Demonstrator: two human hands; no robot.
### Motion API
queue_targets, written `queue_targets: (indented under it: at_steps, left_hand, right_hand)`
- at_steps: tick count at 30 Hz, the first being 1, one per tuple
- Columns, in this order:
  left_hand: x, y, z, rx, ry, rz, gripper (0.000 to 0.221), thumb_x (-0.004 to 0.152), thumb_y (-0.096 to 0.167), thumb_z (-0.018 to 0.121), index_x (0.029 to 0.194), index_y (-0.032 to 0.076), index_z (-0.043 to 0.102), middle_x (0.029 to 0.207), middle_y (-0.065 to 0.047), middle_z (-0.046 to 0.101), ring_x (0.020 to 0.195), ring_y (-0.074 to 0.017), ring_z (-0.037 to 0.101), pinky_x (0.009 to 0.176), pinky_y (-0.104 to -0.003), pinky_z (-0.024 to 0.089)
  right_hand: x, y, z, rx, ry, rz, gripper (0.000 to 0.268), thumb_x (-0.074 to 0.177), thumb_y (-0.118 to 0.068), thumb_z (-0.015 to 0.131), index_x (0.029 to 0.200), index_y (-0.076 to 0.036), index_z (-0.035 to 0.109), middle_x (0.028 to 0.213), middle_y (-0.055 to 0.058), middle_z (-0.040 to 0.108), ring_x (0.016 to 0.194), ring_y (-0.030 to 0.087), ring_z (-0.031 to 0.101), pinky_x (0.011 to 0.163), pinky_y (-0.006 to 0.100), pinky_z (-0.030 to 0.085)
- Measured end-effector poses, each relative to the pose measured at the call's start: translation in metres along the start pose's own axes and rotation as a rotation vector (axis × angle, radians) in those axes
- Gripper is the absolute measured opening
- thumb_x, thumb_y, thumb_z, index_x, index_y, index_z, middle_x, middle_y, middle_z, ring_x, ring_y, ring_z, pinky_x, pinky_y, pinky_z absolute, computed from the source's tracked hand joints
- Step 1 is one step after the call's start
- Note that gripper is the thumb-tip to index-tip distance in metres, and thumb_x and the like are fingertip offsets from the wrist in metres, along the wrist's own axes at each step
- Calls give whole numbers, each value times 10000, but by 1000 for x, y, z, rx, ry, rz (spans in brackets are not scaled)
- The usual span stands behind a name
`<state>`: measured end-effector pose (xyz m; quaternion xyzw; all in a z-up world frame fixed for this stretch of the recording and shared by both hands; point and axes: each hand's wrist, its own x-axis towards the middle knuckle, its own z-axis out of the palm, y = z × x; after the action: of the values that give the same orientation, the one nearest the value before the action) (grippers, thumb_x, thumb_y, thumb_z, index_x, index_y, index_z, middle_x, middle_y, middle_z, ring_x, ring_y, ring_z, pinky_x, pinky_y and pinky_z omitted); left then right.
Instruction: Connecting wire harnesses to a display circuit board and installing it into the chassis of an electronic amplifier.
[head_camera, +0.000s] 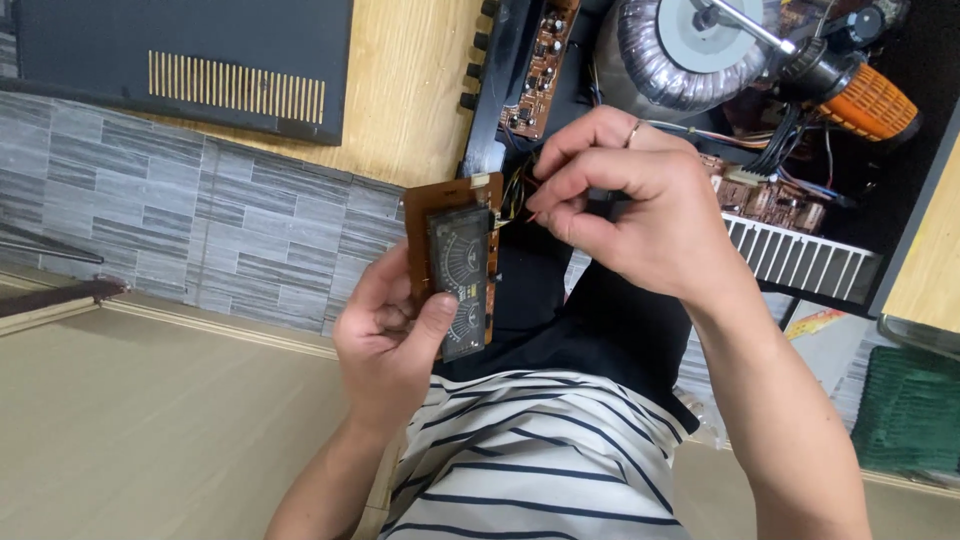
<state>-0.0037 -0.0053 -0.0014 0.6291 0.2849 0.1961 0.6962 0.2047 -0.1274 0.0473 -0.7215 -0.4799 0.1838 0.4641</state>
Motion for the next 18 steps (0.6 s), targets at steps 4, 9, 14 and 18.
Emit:
queue_targets:
  at_steps: [4,9,14,18]
  left_hand:
    - [-4,-7,6,-16,-16,46,523,891,16,695,1377,-28,508,1172,-166,718,874,-154,705,746,-243,586]
    - [-4,-4,12,12,-14,43,504,885,12,698,1357,-19,523,1091,-152,744,803,-153,726,705,-244,614]
    - [-4,-5,12,45,-20,57,499,879,30,718,1340,-32,539,985,-115,753,703,-90,655,632,-208,563]
    - [-5,-9,13,39,-5,82,499,880,32,729,1335,-51,542,930,-103,748,594,-22,530,572,-176,511]
  right_hand:
    - [0,2,0,2,2,-1,120,875,44,766,864,-63,713,988,98,690,884,168,655,840,295,517]
    - [-1,0,3,-21,18,-19,155,857,68,746,832,-74,691,942,69,656,851,160,628,818,295,497]
    - [-2,-1,4,-19,35,-40,156,871,75,741,836,-69,691,949,73,640,890,177,621,844,307,486]
    - [-3,0,5,-21,25,-35,153,863,68,751,846,-78,708,955,59,629,871,162,611,815,289,483]
